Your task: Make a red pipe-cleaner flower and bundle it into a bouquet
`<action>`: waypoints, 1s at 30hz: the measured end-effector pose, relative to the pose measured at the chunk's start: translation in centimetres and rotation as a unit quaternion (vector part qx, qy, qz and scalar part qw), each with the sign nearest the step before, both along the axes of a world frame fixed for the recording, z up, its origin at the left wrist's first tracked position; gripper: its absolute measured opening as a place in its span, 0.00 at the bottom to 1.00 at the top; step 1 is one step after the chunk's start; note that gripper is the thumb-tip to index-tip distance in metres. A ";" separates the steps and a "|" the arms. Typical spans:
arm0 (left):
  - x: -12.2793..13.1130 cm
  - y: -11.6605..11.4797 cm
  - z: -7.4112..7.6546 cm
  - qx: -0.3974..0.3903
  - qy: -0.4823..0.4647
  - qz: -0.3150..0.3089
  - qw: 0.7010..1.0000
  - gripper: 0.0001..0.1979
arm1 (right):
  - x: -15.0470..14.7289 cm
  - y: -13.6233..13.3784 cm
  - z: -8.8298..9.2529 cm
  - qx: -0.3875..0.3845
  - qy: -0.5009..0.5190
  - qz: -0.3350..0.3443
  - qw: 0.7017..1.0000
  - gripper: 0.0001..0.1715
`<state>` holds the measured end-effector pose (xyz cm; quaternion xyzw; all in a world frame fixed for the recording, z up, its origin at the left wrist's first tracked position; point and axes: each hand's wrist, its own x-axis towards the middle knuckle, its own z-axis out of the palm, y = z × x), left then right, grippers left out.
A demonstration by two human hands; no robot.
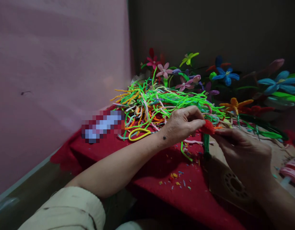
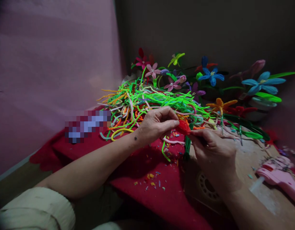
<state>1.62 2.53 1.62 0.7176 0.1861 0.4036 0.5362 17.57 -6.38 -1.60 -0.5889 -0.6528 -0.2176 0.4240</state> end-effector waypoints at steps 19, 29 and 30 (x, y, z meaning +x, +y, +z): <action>0.3 0.0 0.0 -0.044 -0.009 0.014 0.999 0.02 | 0.2 0.1 -0.3 0.000 -0.046 -0.008 0.999 0.06; 0.4 0.3 0.6 -0.056 -0.070 0.097 0.991 0.05 | -0.4 0.8 0.5 -0.137 0.384 0.088 0.909 0.08; 0.4 0.3 0.7 -0.053 -0.085 0.119 0.988 0.04 | -0.4 0.9 0.6 -0.139 0.413 0.102 0.894 0.08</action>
